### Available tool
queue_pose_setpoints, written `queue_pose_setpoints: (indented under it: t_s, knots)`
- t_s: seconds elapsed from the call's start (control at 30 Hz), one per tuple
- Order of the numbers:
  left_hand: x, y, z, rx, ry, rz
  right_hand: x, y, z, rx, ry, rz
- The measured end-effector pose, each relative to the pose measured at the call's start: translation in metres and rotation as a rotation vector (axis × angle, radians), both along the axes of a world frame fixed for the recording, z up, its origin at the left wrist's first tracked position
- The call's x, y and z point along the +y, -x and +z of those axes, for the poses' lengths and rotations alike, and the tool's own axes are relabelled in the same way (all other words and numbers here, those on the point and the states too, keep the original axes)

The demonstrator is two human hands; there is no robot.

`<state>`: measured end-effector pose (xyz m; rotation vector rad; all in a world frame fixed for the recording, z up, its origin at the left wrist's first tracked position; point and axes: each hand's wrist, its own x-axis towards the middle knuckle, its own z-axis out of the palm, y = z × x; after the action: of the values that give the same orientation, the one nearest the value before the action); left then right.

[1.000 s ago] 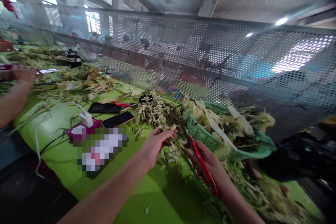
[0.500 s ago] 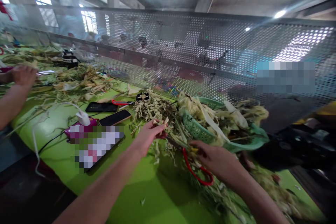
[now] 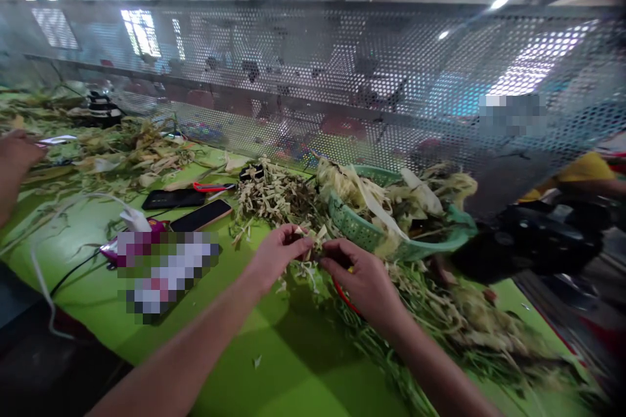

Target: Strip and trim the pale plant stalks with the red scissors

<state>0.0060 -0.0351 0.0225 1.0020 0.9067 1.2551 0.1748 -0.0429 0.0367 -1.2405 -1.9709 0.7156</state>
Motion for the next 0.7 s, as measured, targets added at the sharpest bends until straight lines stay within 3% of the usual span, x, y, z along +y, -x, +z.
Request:
queue_pose_setpoints:
  t_s: [0.2,0.43,0.57,0.7]
  knots:
    - [0.001,0.004,0.000,-0.156,0.049,-0.095,0.002,-0.003,-0.003,0.009,-0.125,0.013]
    - [-0.002,0.003,-0.001,-0.280,0.186,-0.249,0.010,-0.014,0.000,-0.186,-0.414,0.112]
    - [-0.005,0.002,0.001,-0.328,0.234,-0.298,0.013,-0.018,0.005,-0.155,-0.349,0.117]
    - [-0.004,0.002,-0.001,-0.269,0.176,-0.210,0.009,-0.013,0.008,-0.068,-0.144,0.113]
